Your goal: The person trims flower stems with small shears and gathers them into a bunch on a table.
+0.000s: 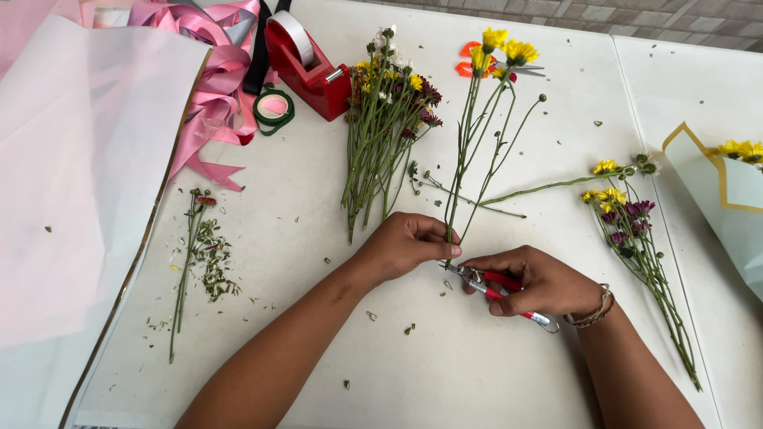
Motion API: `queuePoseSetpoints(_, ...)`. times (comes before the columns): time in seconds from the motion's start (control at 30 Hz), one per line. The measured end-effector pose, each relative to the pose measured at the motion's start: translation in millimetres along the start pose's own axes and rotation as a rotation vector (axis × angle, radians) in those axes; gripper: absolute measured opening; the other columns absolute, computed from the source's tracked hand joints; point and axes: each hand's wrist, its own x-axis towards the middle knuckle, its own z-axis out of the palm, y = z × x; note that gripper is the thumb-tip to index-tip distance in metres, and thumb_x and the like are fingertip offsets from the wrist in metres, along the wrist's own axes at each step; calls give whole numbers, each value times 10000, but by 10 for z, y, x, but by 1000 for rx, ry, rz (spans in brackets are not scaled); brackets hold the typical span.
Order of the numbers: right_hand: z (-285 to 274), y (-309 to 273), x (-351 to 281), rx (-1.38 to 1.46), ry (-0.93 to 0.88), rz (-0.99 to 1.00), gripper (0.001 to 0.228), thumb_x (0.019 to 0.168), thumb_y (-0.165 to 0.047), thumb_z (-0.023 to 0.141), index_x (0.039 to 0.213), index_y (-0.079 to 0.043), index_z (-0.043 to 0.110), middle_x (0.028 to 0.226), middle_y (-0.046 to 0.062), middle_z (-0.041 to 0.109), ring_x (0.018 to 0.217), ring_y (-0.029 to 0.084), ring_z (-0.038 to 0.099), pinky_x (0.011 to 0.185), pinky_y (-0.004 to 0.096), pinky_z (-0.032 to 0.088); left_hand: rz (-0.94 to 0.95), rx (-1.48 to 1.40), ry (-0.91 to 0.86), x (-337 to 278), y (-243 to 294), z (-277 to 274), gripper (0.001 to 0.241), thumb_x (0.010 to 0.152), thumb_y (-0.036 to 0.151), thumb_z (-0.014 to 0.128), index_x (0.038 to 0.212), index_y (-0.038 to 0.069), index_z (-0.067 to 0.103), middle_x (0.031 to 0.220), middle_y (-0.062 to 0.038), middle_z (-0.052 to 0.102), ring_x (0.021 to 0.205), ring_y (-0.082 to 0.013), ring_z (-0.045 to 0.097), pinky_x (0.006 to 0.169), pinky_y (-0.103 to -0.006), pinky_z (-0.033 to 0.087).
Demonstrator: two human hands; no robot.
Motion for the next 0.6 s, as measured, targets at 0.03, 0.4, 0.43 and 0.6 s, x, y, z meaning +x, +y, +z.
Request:
queuePoseSetpoints(0.03, 6, 7, 2, -2, -2, 1, 679, 640, -139, 872, 1252, 110, 716, 802, 190, 832, 593, 190, 669, 473, 293, 425, 5, 16, 5, 3, -9, -3, 230, 817, 123, 844, 1029, 49, 796, 824, -70, 756, 783, -105, 681, 710, -246, 533)
queuePoseSetpoints(0.4, -53, 256, -7, 66, -65, -12, 624, 700, -122, 854, 1228, 164, 688, 818, 229, 830, 559, 191, 736, 437, 274, 536, 61, -27, 71, 7, -18, -87, 228, 894, 167, 794, 1085, 47, 764, 881, -81, 781, 825, -96, 686, 717, -231, 545)
queuePoseSetpoints(0.43, -41, 211, 5, 91, -76, -18, 650, 704, -152, 851, 1236, 175, 672, 829, 240, 827, 554, 193, 734, 433, 277, 546, 74, -56, 87, 16, -27, -98, 230, 894, 177, 802, 1076, 43, 759, 885, -87, 780, 828, -106, 690, 712, -231, 549)
queuePoseSetpoints(0.6, -43, 239, -12, 224, -72, -35, 780, 752, -421, 795, 1251, 144, 598, 916, 257, 790, 722, 296, 805, 533, 372, 640, 144, -146, 127, 80, -98, -116, 226, 906, 157, 804, 1083, 34, 738, 884, -120, 770, 842, -153, 734, 707, -246, 587)
